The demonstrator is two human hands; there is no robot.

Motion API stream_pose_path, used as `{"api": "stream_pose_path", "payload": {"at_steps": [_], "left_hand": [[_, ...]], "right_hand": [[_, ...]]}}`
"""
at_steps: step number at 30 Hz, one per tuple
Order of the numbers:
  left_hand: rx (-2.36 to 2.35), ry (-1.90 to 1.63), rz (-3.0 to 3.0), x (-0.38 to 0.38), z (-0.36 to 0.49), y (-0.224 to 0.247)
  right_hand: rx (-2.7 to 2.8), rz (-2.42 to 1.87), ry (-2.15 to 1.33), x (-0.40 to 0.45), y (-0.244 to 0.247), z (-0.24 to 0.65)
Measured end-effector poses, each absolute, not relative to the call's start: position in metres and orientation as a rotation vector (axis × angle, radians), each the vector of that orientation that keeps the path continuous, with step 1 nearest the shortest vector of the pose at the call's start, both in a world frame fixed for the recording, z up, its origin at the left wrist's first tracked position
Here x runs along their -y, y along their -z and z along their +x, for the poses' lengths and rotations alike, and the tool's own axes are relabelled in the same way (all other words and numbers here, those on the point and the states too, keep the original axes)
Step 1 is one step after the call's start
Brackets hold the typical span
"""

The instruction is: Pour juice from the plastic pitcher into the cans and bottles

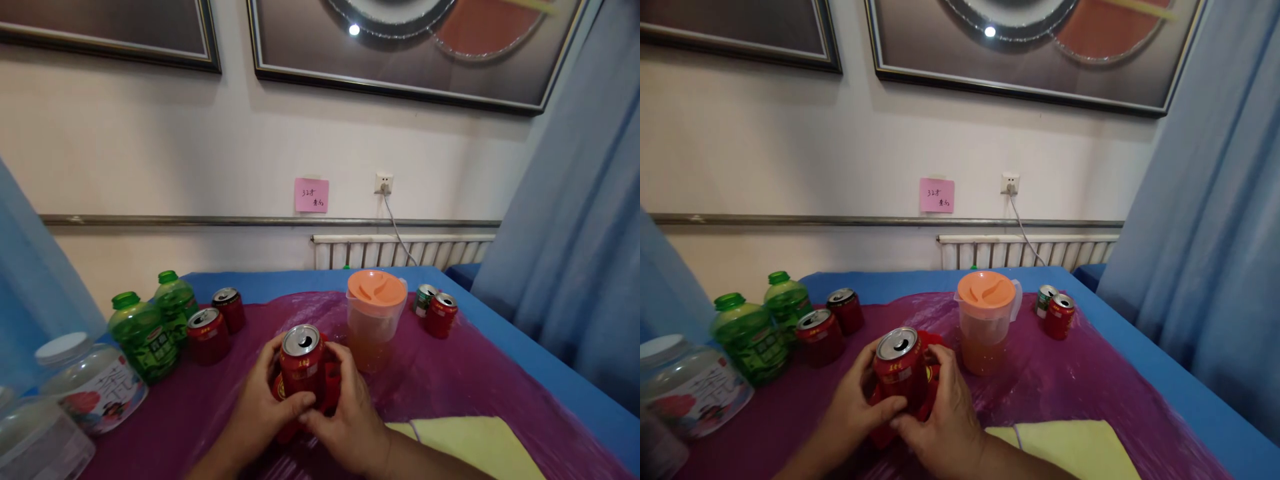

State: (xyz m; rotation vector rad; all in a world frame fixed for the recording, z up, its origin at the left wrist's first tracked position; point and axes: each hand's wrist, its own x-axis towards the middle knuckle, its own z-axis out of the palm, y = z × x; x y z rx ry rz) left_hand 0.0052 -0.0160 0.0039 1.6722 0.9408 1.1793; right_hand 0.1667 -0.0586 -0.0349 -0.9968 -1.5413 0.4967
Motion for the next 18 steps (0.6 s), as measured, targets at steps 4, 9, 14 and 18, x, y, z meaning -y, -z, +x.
{"api": "stream_pose_path", "payload": {"at_steps": [4,9,14,18], "left_hand": [[-0.948,-1.165,1.747,0.015,0.007,0.001],[-0.891,-1.135,1.825,0.010,-0.001,0.010],[-0.814,-1.060,1.784,0.008,-0.004,0.010],[-0.830,-1.020,1.857,0.005,-0.006,0.011]], "right_hand": [[1.545,-1.013,-0.541,0.059,0.033,0.165],[1.537,-1.005,-0.539,0.060,0.037,0.167],[1.484,-1.030,-0.476,0.062,0.046,0.168],[1.534,-1.038,-0.413,0.061,0.049,0.166]]}}
